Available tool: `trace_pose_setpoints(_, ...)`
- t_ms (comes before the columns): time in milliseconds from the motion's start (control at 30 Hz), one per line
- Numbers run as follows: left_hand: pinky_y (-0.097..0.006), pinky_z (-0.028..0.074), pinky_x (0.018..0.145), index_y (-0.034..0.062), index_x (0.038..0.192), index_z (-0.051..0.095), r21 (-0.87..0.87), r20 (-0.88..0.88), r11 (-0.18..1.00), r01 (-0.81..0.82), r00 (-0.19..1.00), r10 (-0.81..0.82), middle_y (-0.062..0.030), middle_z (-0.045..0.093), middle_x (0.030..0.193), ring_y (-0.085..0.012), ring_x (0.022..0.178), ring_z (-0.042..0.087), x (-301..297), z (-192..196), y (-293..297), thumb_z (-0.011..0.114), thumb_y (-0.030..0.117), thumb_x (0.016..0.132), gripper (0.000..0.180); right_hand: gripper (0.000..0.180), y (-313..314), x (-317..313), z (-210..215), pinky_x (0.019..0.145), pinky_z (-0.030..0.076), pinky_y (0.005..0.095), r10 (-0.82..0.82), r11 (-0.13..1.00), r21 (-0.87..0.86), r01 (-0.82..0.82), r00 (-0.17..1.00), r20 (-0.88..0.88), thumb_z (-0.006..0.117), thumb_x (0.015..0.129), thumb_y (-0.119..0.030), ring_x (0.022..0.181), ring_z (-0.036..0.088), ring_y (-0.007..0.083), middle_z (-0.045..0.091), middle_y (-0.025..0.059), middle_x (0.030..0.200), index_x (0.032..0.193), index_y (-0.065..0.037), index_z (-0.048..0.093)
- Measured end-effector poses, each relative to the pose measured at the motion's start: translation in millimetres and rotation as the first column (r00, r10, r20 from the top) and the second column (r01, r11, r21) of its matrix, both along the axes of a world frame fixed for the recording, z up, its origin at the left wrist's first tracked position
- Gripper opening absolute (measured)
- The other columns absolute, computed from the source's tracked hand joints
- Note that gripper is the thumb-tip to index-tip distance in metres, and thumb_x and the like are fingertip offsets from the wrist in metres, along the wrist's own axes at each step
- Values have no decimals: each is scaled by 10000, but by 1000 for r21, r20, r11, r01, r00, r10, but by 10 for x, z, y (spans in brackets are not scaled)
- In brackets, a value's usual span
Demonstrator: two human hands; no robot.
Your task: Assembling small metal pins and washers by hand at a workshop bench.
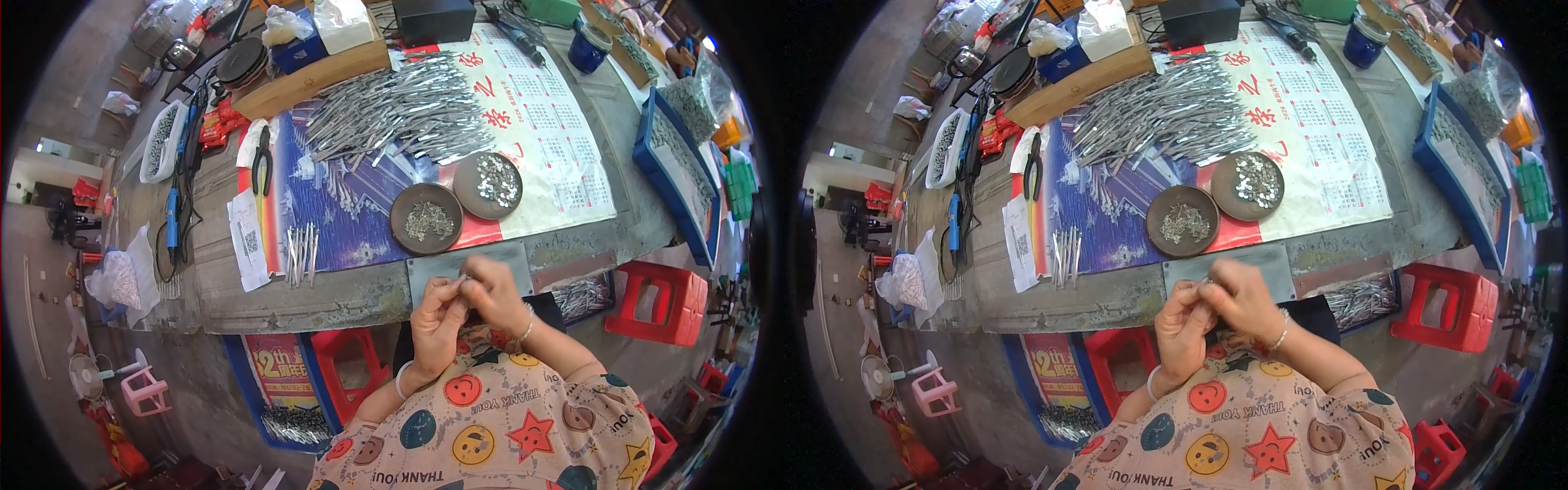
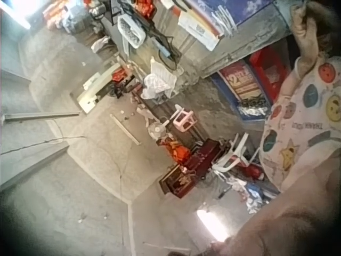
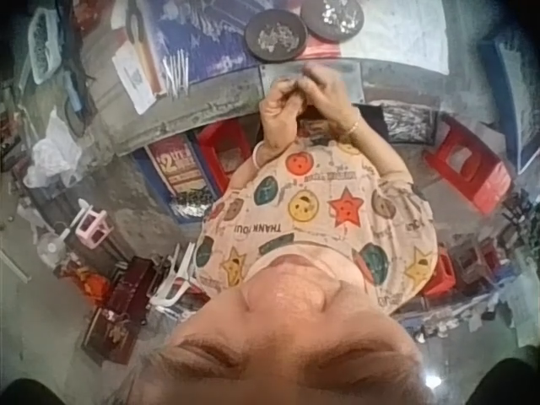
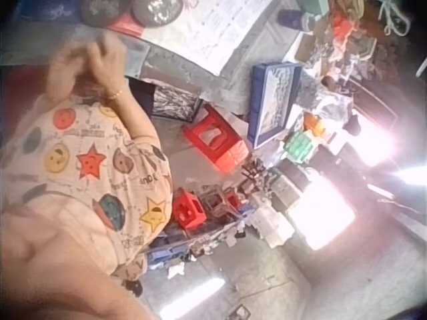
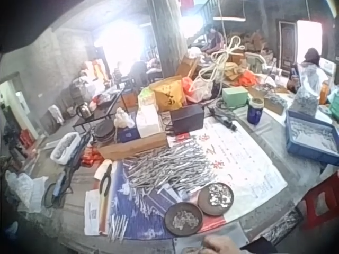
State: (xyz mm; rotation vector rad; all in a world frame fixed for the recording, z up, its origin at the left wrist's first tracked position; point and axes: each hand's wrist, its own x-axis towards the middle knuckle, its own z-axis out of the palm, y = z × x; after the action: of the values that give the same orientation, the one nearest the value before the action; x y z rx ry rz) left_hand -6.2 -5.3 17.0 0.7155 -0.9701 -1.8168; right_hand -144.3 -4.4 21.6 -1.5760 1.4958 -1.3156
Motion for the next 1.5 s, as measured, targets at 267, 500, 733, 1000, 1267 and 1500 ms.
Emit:
trace_pose_setpoints(267, -202, 360, 553, -4, 1123, 582, 133, -71, 988, 72, 996, -63, -14, 470, 1014, -67, 682, 441, -51, 38, 60, 532, -52, 887, 246, 546, 118, -68, 23, 574, 402, 203, -164, 977, -18, 213, 801, 576, 722, 722, -94, 693, 453, 63, 454, 50, 983, 1145, -57, 378)
trace_pose_setpoints(500, -197, 341, 528, 8, 1100, 570, 100, -64, 991, 84, 995, -78, -13, 488, 1003, -51, 658, 435, 2, 2, 53, 524, -30, 898, 211, 755, 55, -104, 132, 591, 406, 203, -118, 965, 262, -5, 883, 453, 818, 631, -116, 741, 424, 76, 423, 55, 1031, 1200, -38, 328)
trace_pose_setpoints(733, -188, 362, 587, -1, 1123, 576, 162, -195, 981, 108, 978, -76, -10, 452, 1020, -50, 712, 432, -2, 21, 83, 521, -67, 887, 251, 713, -109, -206, -159, 551, 362, 186, -304, 947, 272, 169, 741, 598, 829, 651, -159, 649, 383, 32, 441, 19, 969, 1158, -21, 348)
trace_pose_setpoints(1000, -199, 346, 547, 21, 1073, 568, 200, -215, 974, 105, 975, -61, -21, 510, 1021, -55, 660, 435, -11, -1, 52, 531, -29, 889, 195, 696, -136, -191, -32, 574, 399, 230, -343, 936, 219, 274, 847, 406, 789, 626, -147, 694, 444, 109, 442, 35, 830, 1176, -43, 375)
trace_pose_setpoints(1267, -195, 383, 591, 13, 1056, 532, 272, -181, 956, 112, 982, -64, -8, 494, 987, -53, 711, 462, 12, -10, 56, 512, -62, 877, 195, 764, 23, -254, -172, 590, 401, 230, -298, 953, 81, 291, 950, 89, 766, 622, -51, 731, 436, 99, 394, 72, 1042, 1234, -78, 309)
trace_pose_setpoints(1500, -200, 373, 574, 29, 1071, 540, 207, -260, 966, 152, 961, -95, -32, 510, 1017, -63, 690, 464, 48, -51, 47, 516, -60, 880, 212, 710, 143, -54, 22, 586, 410, 263, -168, 973, -104, 208, 939, 300, 804, 650, -182, 715, 446, 120, 429, 73, 941, 1188, -37, 364)
